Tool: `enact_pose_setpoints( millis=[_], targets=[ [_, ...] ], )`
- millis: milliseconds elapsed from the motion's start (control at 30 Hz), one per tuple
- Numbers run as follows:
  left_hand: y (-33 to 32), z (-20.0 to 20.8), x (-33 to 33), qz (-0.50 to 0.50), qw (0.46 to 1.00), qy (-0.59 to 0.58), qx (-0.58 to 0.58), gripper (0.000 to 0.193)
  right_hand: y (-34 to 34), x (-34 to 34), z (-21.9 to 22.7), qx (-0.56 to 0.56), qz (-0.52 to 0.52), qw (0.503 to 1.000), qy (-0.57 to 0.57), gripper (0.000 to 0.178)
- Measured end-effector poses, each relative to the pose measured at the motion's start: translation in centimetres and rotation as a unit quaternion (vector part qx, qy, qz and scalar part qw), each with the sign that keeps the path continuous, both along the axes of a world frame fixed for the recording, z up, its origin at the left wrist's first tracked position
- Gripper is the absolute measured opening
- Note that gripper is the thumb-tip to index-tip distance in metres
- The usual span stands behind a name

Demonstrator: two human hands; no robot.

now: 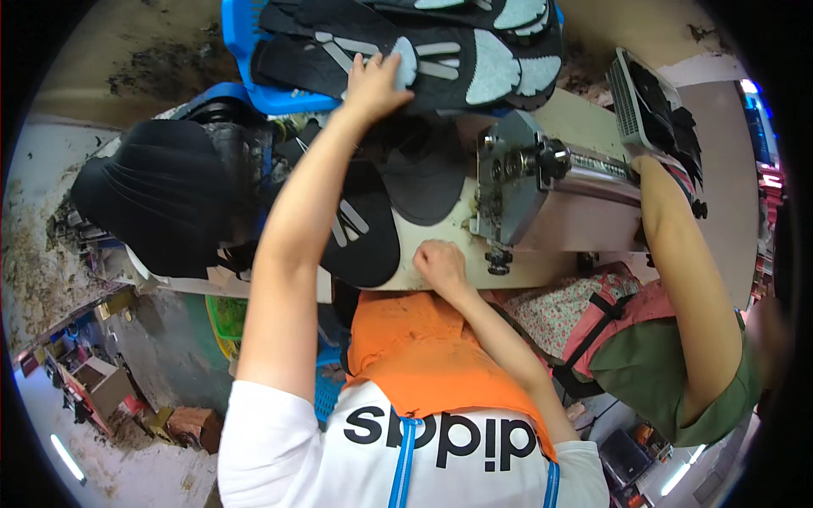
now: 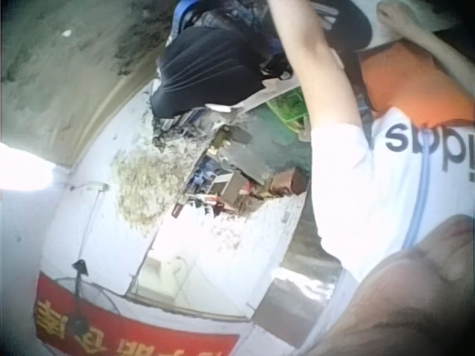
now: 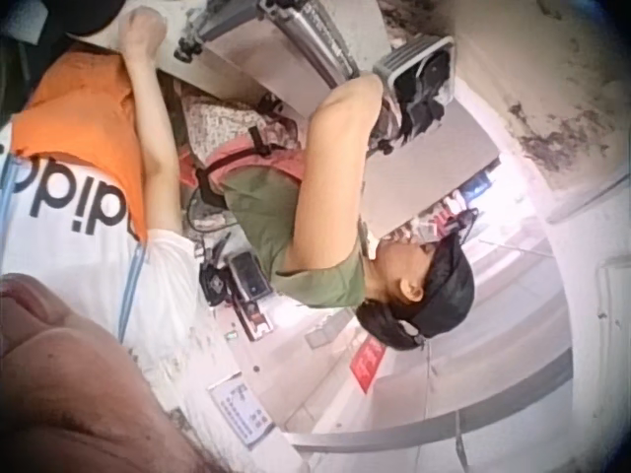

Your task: The recorder uses a roller machine to apply glue or adhesive to various black shoe upper components.

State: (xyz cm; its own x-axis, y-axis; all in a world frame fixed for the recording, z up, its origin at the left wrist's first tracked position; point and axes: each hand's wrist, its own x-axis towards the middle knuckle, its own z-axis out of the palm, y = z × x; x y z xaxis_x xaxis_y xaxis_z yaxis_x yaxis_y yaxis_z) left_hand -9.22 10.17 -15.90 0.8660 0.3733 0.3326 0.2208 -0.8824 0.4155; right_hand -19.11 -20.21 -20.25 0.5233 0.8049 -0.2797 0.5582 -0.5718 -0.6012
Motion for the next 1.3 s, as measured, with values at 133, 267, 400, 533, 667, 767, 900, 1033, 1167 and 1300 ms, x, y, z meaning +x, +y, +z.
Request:
enact_pose_setpoints(
  millis=[133,267,400,533,667,767,900,1033,1167,1300],
  targets=[
    [2.0,4.0,-3.0,0.01,0.974,-0.109,-0.201,0.037,0.2,2.1,-0.4,0.109,-0.1,0.974,-0.172,0.035],
    [-5.4,8.3,-11.6,0.013,0.983,-0.171,0.068,0.038,4.1,4.4,-1.4,0.156,-0.081,0.949,-0.263,0.043],
    [-15.8,1.9,-21.9,0.004,0.996,0.028,0.081,0.036,4.8,5.0,-3.5,0.142,-0.017,0.936,-0.32,0.04],
    [-20.4,-4.7,-25.5,0.026,0.991,0.128,0.0,0.043,4.2,5.7,-3.6,0.187,-0.001,0.931,-0.312,0.018],
    [-21.2,-4.5,-26.2,0.101,0.985,0.084,-0.11,0.058,2.6,4.2,-0.4,0.255,-0.173,0.943,-0.122,0.023],
    [-22.3,-3.1,-24.8,0.221,0.651,-0.032,-0.725,0.058,0.2,-0.1,1.4,0.333,-0.258,0.866,0.268,0.025],
    [-22.5,-3.0,-24.3,0.222,0.389,-0.25,-0.859,0.045,-1.9,-1.0,1.6,0.285,-0.274,0.709,0.584,0.029],
    [-20.1,-7.0,-27.2,0.293,0.72,-0.137,-0.614,0.029,0.6,0.1,-1.4,0.171,-0.287,0.66,0.673,0.035],
    [-15.8,-9.2,-28.4,0.371,0.825,0.022,-0.425,0.029,3.9,0.2,-4.5,0.119,-0.092,0.965,0.213,0.033],
    [-14.6,-8.4,-26.8,0.4,0.854,0.121,-0.311,0.037,5.0,0.5,-4.5,0.061,-0.128,0.981,0.136,0.033]
  ],
)
